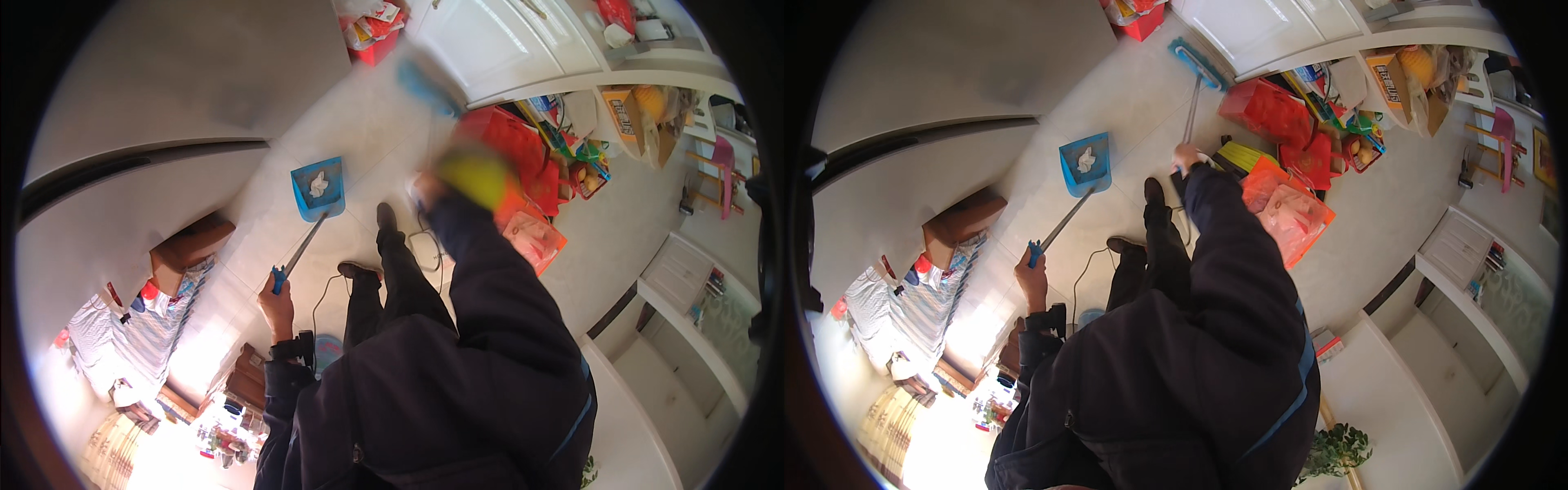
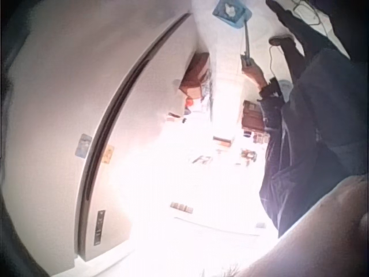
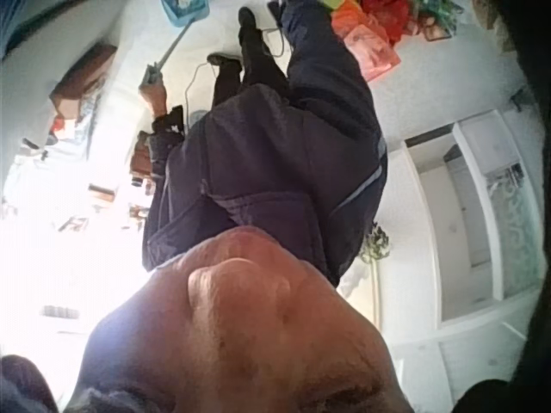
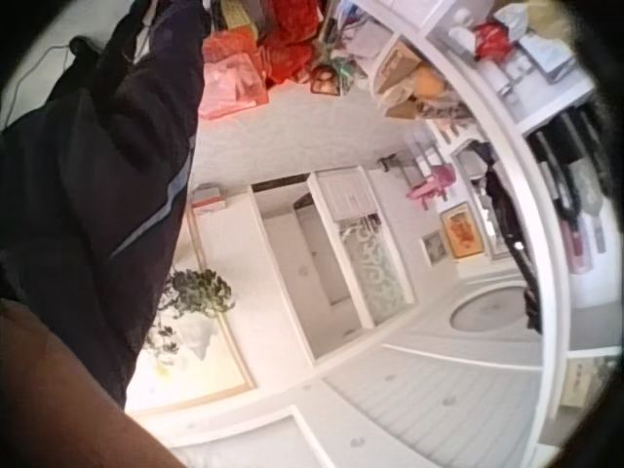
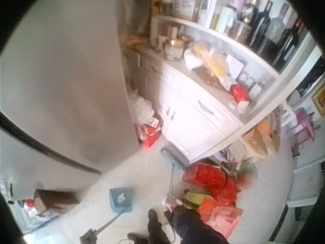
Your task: The person sweeps a tiled floor with a blue broom and dustpan, gathering small pieces of debris into the dustpan. They move around furniture and a bed, occasionally repositioning a white box to continue sweeping.
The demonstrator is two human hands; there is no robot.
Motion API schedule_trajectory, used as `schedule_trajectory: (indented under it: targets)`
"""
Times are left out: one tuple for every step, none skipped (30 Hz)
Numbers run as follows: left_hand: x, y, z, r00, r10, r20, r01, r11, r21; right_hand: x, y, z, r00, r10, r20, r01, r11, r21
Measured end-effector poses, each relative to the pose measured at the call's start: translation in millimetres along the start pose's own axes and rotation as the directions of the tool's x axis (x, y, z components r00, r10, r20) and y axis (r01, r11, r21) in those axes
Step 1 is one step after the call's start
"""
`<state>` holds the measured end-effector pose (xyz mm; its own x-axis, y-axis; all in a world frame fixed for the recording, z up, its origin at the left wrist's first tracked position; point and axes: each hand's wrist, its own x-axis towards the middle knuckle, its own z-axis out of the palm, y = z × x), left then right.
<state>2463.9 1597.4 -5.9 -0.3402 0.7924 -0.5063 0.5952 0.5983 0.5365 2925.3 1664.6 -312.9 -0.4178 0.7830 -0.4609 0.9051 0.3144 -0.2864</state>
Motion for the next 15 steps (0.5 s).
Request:
schedule_trajectory:
  targets:
    - [-1.0,-1.7,-1.4,1.0,-0.001,-0.002,0.001,1.0,-0.031,-15.4,-34.1,10.5,0.986,0.142,-0.088,-0.066,0.816,0.575]
    - [-1.8,-3.5,-4.3,1.0,-0.018,0.002,0.018,0.999,-0.045,-18.5,-67.4,14.6,0.98,0.157,-0.124,-0.025,0.71,0.704]
    - [-4.2,-6.3,-6.2,0.999,-0.045,0.002,0.046,0.997,-0.057,-25.4,-99.5,15.2,0.967,0.089,-0.238,0.109,0.7,0.705]
    - [-5.1,-9.0,-7.6,0.999,-0.029,-0.018,0.028,0.997,-0.066,-21.5,-126.8,9.1,0.937,-0.184,-0.297,0.278,0.907,0.317]
    - [-6.2,-12.2,-8.8,0.999,-0.027,-0.038,0.025,0.997,-0.071,-25.8,-146.6,-1.1,0.994,0.094,-0.053,-0.017,0.616,0.788]
    - [-9.0,-16.2,-10.6,0.997,-0.051,-0.055,0.047,0.996,-0.071,-34.1,-168.3,-12.5,0.929,0.205,0.307,-0.33,0.088,0.94]
    - [-11.0,-19.3,-11.6,0.996,-0.058,-0.064,0.054,0.996,-0.068,-43.8,-186.5,-26.9,0.747,0.082,0.66,-0.545,-0.493,0.678]
    - [-14.7,-22.3,-11.2,0.997,-0.041,-0.068,0.035,0.996,-0.081,-50.8,-195.9,-45.0,0.647,-0.021,0.762,-0.58,-0.663,0.474]
    - [-17.6,-24.9,-12.6,0.996,-0.049,-0.073,0.043,0.995,-0.085,-58.5,-205.6,-63.7,0.581,-0.072,0.811,-0.54,-0.78,0.317]
    - [-21.4,-27.0,-14.5,0.995,-0.058,-0.078,0.052,0.995,-0.086,-67.0,-214.6,-82.6,0.542,-0.078,0.837,-0.492,-0.837,0.241]
    - [-24.5,-28.7,-16.3,0.995,-0.065,-0.074,0.058,0.994,-0.09,-76.4,-219.8,-101.9,0.591,0.004,0.807,-0.474,-0.807,0.352]
    - [-27.3,-30.1,-17.4,0.995,-0.07,-0.069,0.063,0.993,-0.096,-86.2,-224.1,-120.2,0.634,0.04,0.772,-0.445,-0.798,0.407]
    - [-30.0,-31.6,-17.8,0.995,-0.08,-0.066,0.072,0.992,-0.105,-96.9,-228.8,-136.5,0.628,0.078,0.775,-0.421,-0.803,0.422]
    - [-31.6,-32.8,-17.7,0.995,-0.078,-0.068,0.07,0.992,-0.104,-109.0,-231.2,-150.8,0.626,0.108,0.772,-0.409,-0.798,0.442]
    - [-33.2,-34.5,-17.5,0.994,-0.08,-0.071,0.072,0.992,-0.103,-119.7,-230.1,-162.9,0.6,0.136,0.789,-0.424,-0.782,0.457]
